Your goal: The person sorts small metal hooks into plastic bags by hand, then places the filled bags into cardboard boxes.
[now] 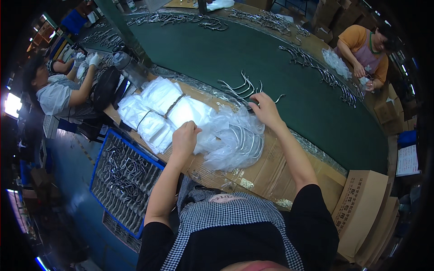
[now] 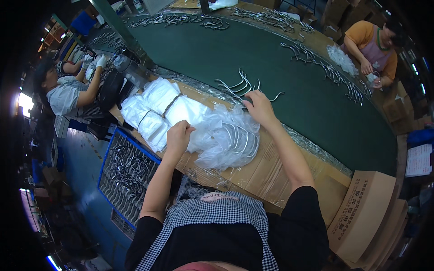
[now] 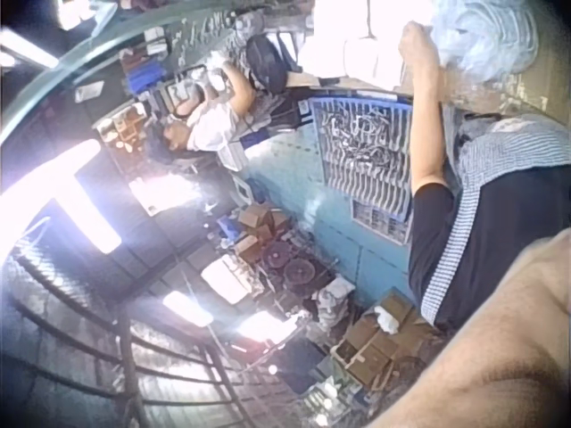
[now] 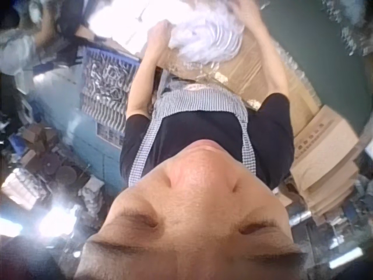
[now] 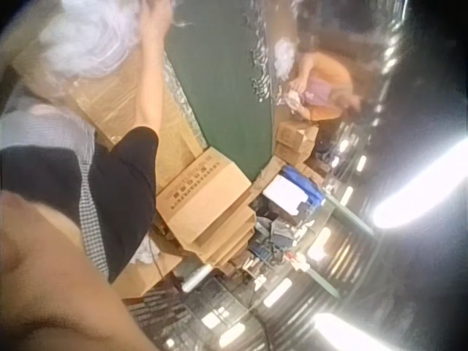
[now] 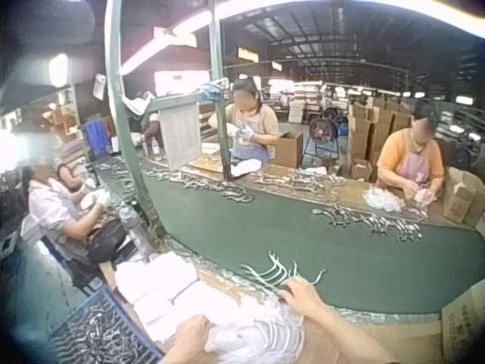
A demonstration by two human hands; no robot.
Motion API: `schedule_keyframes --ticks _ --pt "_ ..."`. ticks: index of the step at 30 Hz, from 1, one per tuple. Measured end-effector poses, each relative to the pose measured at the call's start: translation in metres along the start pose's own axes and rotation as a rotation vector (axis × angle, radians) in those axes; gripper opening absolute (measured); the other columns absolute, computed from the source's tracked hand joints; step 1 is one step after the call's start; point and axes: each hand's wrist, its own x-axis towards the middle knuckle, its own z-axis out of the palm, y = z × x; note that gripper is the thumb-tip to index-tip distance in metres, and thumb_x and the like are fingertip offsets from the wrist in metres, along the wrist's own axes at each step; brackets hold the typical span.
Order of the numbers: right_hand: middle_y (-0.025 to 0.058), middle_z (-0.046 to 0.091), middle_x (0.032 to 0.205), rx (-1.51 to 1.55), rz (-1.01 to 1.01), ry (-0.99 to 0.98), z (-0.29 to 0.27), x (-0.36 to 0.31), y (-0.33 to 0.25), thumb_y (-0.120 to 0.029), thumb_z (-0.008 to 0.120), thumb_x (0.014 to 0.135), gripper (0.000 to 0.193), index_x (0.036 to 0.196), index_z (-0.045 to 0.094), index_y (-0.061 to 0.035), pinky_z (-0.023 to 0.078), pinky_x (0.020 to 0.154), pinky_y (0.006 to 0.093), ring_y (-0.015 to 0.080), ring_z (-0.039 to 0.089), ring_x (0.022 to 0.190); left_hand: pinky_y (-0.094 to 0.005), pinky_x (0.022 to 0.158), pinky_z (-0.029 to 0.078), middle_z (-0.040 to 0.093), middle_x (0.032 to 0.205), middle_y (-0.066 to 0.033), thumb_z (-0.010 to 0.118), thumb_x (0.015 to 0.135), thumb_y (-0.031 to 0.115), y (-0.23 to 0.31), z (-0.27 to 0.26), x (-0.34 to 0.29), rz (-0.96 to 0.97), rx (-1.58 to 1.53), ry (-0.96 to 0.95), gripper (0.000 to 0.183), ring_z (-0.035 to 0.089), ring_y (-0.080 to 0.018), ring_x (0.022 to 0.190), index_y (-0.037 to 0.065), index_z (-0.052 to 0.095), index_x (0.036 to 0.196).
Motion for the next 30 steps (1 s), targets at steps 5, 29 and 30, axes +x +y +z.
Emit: schedule_keyframes --ticks 5,29,30 --pt "0.0162 0.063 0.099 -0.105 0.078 -0.099 0.024 0.01 0.014 -0.015 0.068 0.082 0.029 0.108 0.061 -0.0032 0.051 0.079 0.0449 0.037 0.063 0.092 -0.0424 0.058 0.047 0.06 0.075 -0.0131 0.07 0.083 0.016 0.012 -0.018 0.007 -0.049 -0.035 0.046 0.017 0.061 -0.0338 0.066 0.004 0.059 0.081" --pt "0.0122 0.065 0.101 0.063 -0.689 0.117 -0.057 -0.038 -0.173 -0.007 0.066 0.082 0.01 0.087 0.057 -0.0057 0.051 0.08 0.032 0.0228 0.066 0.091 -0.0259 0.048 0.041 0.06 0.068 -0.0075 0.063 0.089 0.0 0.106 -0.078 -0.009 0.208 -0.684 0.181 0.007 0.055 -0.0141 0.052 0.001 0.064 0.082" --pt "0.0122 0.065 0.101 0.06 -0.688 0.115 -0.057 -0.046 -0.167 -0.007 0.066 0.082 0.01 0.087 0.057 -0.0057 0.051 0.08 0.032 0.0228 0.066 0.091 -0.0287 0.049 0.043 0.059 0.068 -0.0085 0.066 0.084 -0.001 0.111 -0.08 -0.013 0.292 -0.645 0.16 0.003 0.056 -0.0193 0.053 0.001 0.065 0.083"
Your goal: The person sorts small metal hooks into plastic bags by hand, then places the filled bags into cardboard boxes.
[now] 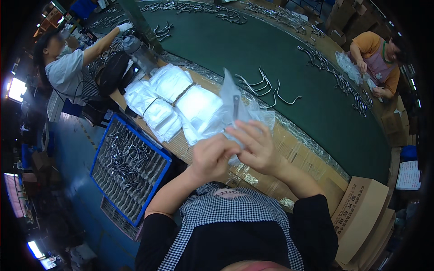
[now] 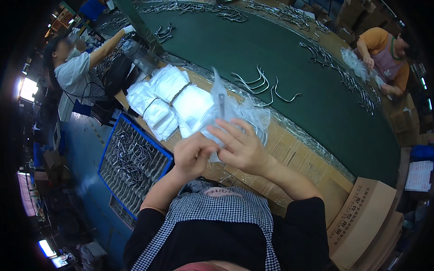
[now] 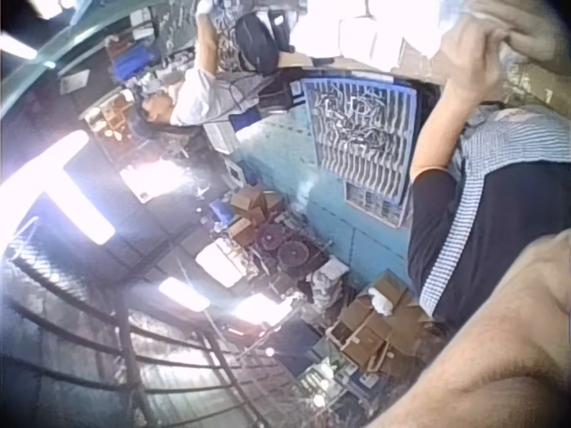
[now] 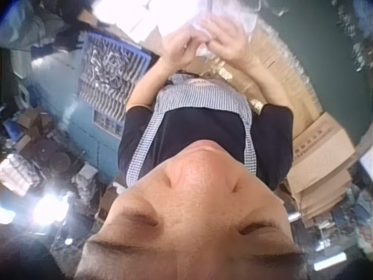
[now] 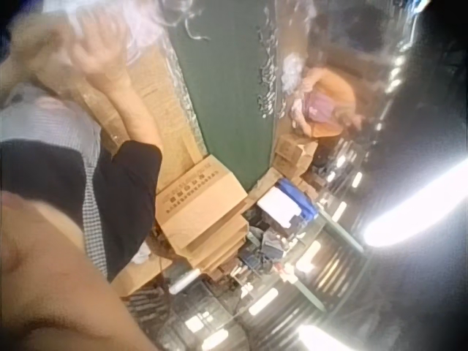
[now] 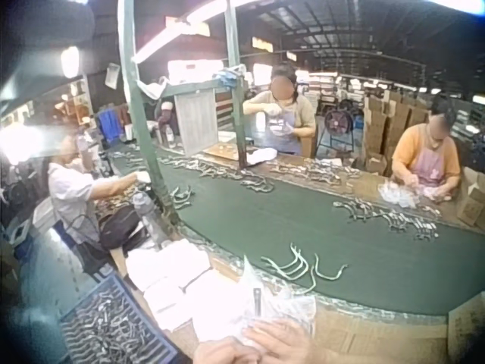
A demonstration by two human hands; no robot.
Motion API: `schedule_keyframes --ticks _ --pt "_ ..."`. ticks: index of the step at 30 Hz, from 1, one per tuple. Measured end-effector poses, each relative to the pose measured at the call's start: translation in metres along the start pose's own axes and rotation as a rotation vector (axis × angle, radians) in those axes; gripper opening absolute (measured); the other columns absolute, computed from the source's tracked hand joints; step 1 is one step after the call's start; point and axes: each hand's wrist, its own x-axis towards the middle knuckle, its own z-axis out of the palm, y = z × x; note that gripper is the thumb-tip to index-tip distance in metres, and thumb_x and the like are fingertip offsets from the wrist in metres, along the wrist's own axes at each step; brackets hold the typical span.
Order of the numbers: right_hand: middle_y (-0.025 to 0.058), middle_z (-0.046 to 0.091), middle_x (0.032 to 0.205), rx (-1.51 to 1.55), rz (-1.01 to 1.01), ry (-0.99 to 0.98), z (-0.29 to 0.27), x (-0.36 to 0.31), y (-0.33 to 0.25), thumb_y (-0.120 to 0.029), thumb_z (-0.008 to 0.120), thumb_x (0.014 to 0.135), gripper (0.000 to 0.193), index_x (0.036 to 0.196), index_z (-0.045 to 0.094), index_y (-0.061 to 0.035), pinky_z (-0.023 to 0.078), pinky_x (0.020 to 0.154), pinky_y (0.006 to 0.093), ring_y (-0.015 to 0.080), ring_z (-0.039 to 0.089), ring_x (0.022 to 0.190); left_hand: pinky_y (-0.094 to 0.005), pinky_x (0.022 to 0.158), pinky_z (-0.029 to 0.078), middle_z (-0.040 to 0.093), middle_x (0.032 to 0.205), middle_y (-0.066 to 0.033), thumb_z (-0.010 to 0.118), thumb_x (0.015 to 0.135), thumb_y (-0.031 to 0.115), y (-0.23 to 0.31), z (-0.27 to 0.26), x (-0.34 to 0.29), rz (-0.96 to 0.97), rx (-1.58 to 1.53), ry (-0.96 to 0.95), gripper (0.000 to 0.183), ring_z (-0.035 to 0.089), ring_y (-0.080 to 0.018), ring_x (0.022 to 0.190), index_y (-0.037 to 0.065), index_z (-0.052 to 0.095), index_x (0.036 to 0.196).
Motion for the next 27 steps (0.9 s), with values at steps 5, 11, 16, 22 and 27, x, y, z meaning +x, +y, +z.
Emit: schedule_keyframes --ticks 5,11,16,22,27 --pt "0.0103 0.063 0.1 -0.102 0.158 -0.652 0.001 -0.025 0.005 -0.016 0.069 0.077 0.017 0.091 0.064 -0.007 0.048 0.085 0.0332 0.0221 0.062 0.092 -0.0386 0.057 0.048 0.06 0.073 -0.0113 0.071 0.078 0.004 -0.049 0.014 -0.006 -0.063 0.42 -0.049 0.013 0.061 -0.0321 0.064 0.0 0.064 0.088" --pt "0.012 0.064 0.09 0.442 0.561 -0.188 0.031 -0.035 0.061 -0.015 0.065 0.087 0.018 0.101 0.066 -0.0044 0.05 0.075 0.0389 0.031 0.063 0.082 -0.0457 0.067 0.049 0.062 0.078 -0.0175 0.071 0.082 0.01 -0.137 0.006 -0.024 -0.38 0.635 -0.16 0.015 0.061 -0.0363 0.07 0.001 0.06 0.083" --pt "0.0162 0.066 0.095 -0.066 0.88 -0.305 0.055 -0.059 0.142 -0.018 0.068 0.084 0.022 0.099 0.065 -0.0031 0.051 0.078 0.0436 0.0362 0.064 0.09 -0.0426 0.061 0.049 0.062 0.07 -0.0161 0.07 0.085 0.015 -0.118 -0.004 -0.011 -0.501 0.516 -0.132 0.017 0.061 -0.0364 0.066 0.001 0.061 0.083" --pt "0.0212 0.064 0.09 -0.18 0.892 -0.257 0.089 -0.075 0.168 -0.02 0.068 0.081 0.028 0.101 0.061 -0.0013 0.05 0.077 0.0502 0.041 0.063 0.086 -0.0399 0.056 0.046 0.061 0.067 -0.0132 0.076 0.079 0.018 -0.107 -0.011 -0.005 -0.46 0.292 0.049 0.024 0.061 -0.0314 0.061 0.002 0.058 0.08" --pt "0.0151 0.067 0.084 0.001 0.975 0.007 0.047 -0.053 0.155 -0.012 0.061 0.09 0.018 0.104 0.058 -0.0006 0.053 0.062 0.0386 0.0258 0.065 0.068 -0.0317 0.051 0.043 0.061 0.066 -0.0089 0.071 0.085 0.007 -0.104 -0.023 -0.006 -0.275 0.576 0.063 0.01 0.059 -0.0174 0.055 0.0 0.065 0.087"
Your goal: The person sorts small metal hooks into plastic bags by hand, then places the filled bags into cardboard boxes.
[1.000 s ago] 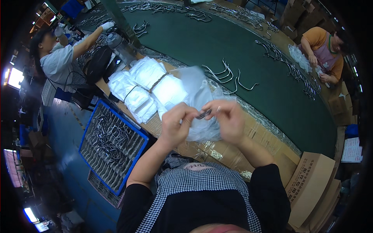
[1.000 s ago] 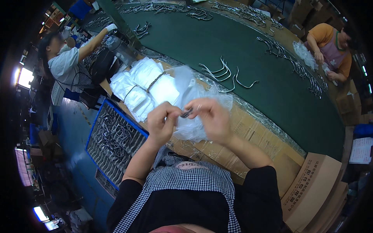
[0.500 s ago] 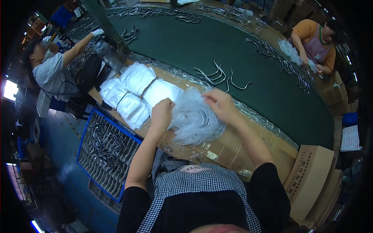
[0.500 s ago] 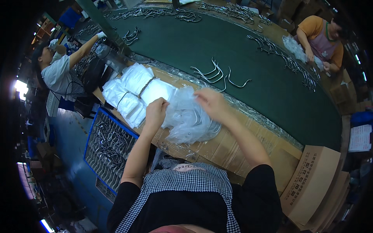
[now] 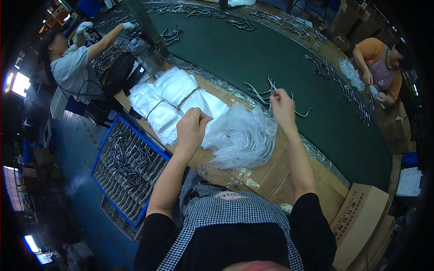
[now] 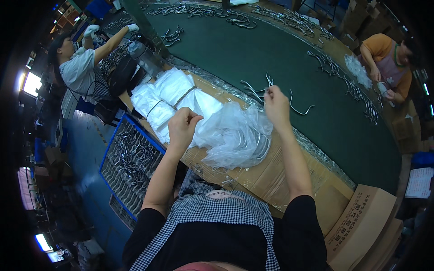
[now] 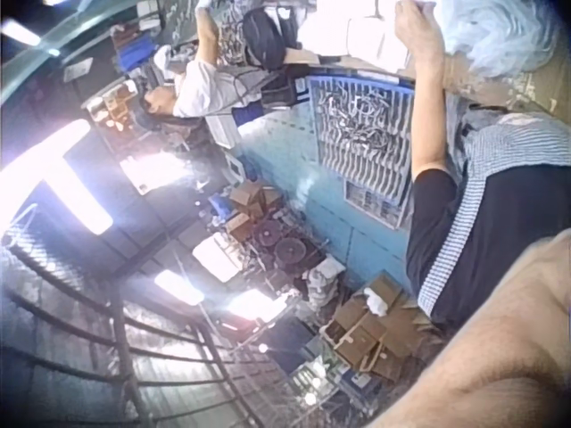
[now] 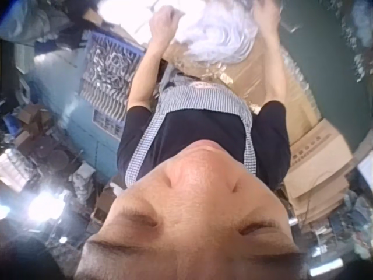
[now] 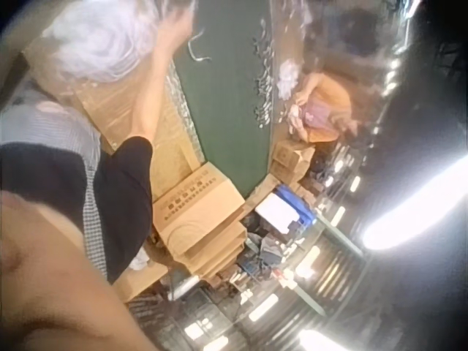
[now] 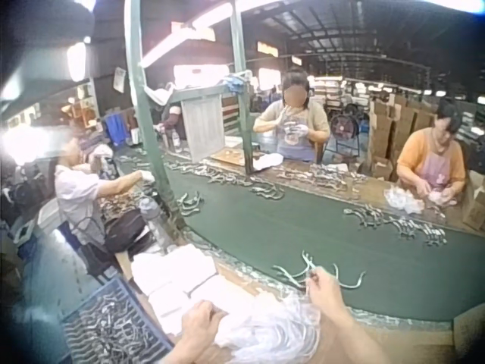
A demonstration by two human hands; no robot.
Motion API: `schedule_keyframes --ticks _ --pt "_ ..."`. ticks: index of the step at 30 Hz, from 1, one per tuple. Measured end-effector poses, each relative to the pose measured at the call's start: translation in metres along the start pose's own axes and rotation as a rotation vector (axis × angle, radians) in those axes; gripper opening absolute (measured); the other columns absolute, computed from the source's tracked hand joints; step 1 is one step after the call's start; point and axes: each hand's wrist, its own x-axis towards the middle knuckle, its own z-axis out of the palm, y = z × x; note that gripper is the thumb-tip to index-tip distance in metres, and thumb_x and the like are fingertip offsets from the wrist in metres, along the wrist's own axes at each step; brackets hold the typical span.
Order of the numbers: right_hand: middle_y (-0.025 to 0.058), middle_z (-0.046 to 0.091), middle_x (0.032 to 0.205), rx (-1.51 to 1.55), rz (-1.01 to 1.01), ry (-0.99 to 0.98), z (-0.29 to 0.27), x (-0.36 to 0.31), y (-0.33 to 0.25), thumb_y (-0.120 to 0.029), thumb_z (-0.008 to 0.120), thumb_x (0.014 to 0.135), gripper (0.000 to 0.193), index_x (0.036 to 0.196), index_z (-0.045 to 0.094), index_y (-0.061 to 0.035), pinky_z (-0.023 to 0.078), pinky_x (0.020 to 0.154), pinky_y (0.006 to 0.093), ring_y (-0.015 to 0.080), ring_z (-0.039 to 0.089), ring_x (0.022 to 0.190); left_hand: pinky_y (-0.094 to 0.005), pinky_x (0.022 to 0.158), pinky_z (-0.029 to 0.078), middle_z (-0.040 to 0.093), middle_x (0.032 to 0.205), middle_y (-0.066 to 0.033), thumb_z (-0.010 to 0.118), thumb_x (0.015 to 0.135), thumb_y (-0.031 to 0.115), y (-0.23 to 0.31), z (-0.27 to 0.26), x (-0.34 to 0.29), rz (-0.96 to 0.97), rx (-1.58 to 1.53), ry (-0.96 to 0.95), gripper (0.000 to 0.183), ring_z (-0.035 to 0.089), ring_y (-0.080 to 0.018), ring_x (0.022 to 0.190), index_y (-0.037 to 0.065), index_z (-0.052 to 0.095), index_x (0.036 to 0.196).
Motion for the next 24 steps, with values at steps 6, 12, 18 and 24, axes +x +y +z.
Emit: schedule_keyframes --ticks 6,12,18,24 --pt "0.0074 0.066 0.081 1.17 0.114 -0.24 -0.058 -0.025 -0.093 -0.008 0.052 0.099 0.01 0.106 0.057 -0.0032 0.046 0.049 0.0181 0.0084 0.06 0.058 -0.0291 0.053 0.043 0.059 0.069 -0.0079 0.07 0.085 0.005 0.024 0.0 0.006 -0.079 -0.442 -0.017 0.006 0.055 -0.0166 0.056 0.0 0.066 0.085" --pt "0.0108 0.066 0.091 1.337 0.037 -0.274 -0.032 -0.067 -0.132 -0.011 0.055 0.098 0.009 0.104 0.056 -0.004 0.05 0.057 0.0221 0.0143 0.064 0.069 -0.028 0.053 0.044 0.06 0.069 -0.0086 0.064 0.09 0.0 0.068 -0.021 -0.002 -0.015 -0.576 -0.056 0.005 0.057 -0.0141 0.058 -0.002 0.064 0.086" --pt "0.0149 0.063 0.099 -0.065 -1.019 -0.058 -0.039 -0.102 -0.119 -0.008 0.063 0.082 0.011 0.093 0.06 -0.0046 0.052 0.071 0.0358 0.0287 0.063 0.085 -0.0364 0.051 0.046 0.058 0.067 -0.0108 0.069 0.075 -0.001 0.095 -0.035 -0.02 0.467 -0.442 -0.059 0.011 0.057 -0.0308 0.056 0.002 0.062 0.083" --pt "0.0127 0.062 0.099 0.064 -0.649 -0.597 -0.032 -0.09 -0.088 -0.006 0.065 0.079 0.023 0.102 0.065 -0.0041 0.05 0.073 0.036 0.0272 0.061 0.087 -0.0433 0.058 0.047 0.062 0.075 -0.0158 0.07 0.082 0.007 0.039 0.022 0.006 0.174 0.171 0.06 0.012 0.06 -0.036 0.064 0.0 0.061 0.082"
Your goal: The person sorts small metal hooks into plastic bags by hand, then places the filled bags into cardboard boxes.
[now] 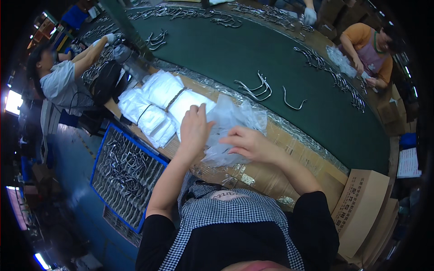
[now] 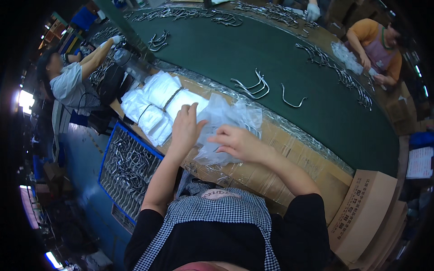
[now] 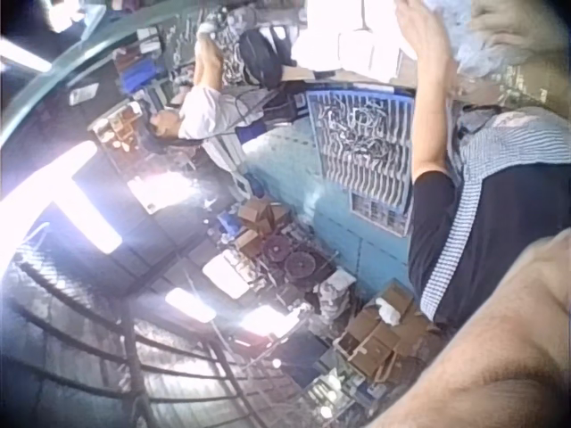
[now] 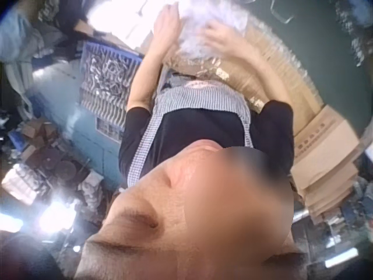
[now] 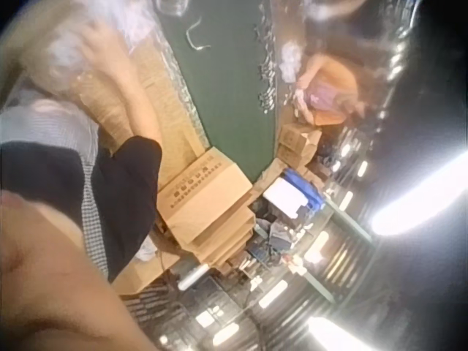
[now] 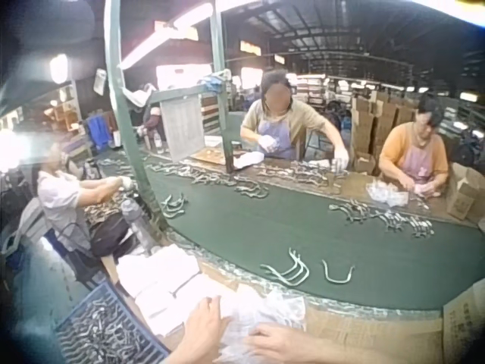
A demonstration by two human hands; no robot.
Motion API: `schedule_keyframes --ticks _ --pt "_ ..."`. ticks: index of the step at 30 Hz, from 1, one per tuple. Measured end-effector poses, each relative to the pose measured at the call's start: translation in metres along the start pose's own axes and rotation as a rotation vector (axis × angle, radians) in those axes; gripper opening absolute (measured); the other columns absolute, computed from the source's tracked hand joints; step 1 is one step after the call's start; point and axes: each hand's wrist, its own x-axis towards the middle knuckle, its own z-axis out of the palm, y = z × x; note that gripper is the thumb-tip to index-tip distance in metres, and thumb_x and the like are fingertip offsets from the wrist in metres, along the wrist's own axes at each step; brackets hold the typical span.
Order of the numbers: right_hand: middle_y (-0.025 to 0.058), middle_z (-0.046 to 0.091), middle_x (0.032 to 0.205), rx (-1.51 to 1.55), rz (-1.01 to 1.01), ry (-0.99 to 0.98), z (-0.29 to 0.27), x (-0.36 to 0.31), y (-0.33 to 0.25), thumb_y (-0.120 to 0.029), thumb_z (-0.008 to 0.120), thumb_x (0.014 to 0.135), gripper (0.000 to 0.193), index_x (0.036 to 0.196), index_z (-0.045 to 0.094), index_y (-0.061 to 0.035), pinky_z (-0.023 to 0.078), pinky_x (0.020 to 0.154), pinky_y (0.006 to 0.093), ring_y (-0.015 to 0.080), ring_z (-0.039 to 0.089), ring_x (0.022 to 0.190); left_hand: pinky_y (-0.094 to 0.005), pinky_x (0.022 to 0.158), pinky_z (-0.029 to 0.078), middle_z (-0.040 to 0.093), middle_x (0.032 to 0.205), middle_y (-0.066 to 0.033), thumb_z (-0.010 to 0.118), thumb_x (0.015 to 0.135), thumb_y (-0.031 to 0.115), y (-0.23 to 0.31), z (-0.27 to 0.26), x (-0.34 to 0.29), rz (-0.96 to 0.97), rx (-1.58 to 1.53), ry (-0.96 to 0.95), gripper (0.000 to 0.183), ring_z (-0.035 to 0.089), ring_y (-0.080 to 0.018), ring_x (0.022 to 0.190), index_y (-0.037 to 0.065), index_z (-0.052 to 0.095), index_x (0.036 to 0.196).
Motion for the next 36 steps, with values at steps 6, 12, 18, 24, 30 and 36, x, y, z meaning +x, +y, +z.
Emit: schedule_keyframes --ticks 6,12,18,24,30,36 --pt "0.0151 0.063 0.106 -0.48 0.511 0.599 -0.037 -0.034 0.123 -0.018 0.066 0.089 0.031 0.116 0.062 -0.0025 0.051 0.086 0.0423 0.0363 0.062 0.095 -0.0443 0.06 0.048 0.061 0.068 -0.0144 0.072 0.083 0.016 -0.042 0.011 -0.013 -0.256 -0.19 -0.338 0.021 0.061 -0.0356 0.064 0.001 0.058 0.081" --pt "0.017 0.059 0.109 -0.594 0.916 0.545 -0.032 -0.069 0.183 -0.017 0.061 0.09 0.031 0.118 0.056 -0.0037 0.052 0.078 0.05 0.0419 0.064 0.09 -0.0414 0.057 0.048 0.062 0.067 -0.0151 0.067 0.087 0.012 -0.032 -0.014 -0.002 -0.527 -0.493 -0.312 0.017 0.061 -0.0348 0.063 0.002 0.055 0.08" --pt "0.0171 0.062 0.099 -0.464 0.736 0.745 -0.045 -0.067 0.154 -0.007 0.056 0.09 0.016 0.106 0.056 -0.0055 0.052 0.077 0.0475 0.0441 0.062 0.087 -0.0391 0.054 0.046 0.058 0.067 -0.0136 0.072 0.082 0.011 -0.04 -0.02 -0.004 -0.053 -0.119 0.052 0.021 0.059 -0.0326 0.06 0.002 0.054 0.081" --pt "0.0083 0.067 0.089 0.72 0.407 0.887 -0.068 -0.022 0.066 -0.004 0.057 0.095 0.009 0.103 0.059 -0.0014 0.052 0.06 0.0227 0.0126 0.063 0.069 -0.0347 0.052 0.043 0.057 0.068 -0.0111 0.075 0.08 0.006 -0.027 -0.025 -0.001 -0.256 -0.3 -0.079 0.016 0.057 -0.0256 0.056 0.0 0.06 0.083" --pt "0.0091 0.068 0.086 1.389 0.238 0.556 -0.053 0.02 0.006 -0.004 0.058 0.095 0.008 0.103 0.059 -0.0021 0.05 0.055 0.0203 0.0097 0.062 0.062 -0.0313 0.053 0.045 0.063 0.074 -0.0113 0.068 0.085 0.001 0.001 -0.032 -0.006 -0.305 -0.653 -0.103 0.01 0.06 -0.0144 0.059 -0.001 0.066 0.095" --pt "0.0108 0.068 0.086 1.563 0.201 0.523 -0.046 0.037 0.001 -0.008 0.059 0.096 0.008 0.102 0.058 -0.0026 0.05 0.056 0.02 0.0109 0.063 0.062 -0.028 0.055 0.045 0.058 0.071 -0.0075 0.066 0.086 -0.002 0.001 -0.037 -0.004 -0.151 -0.47 -0.034 0.005 0.062 -0.0143 0.064 -0.001 0.067 0.09"
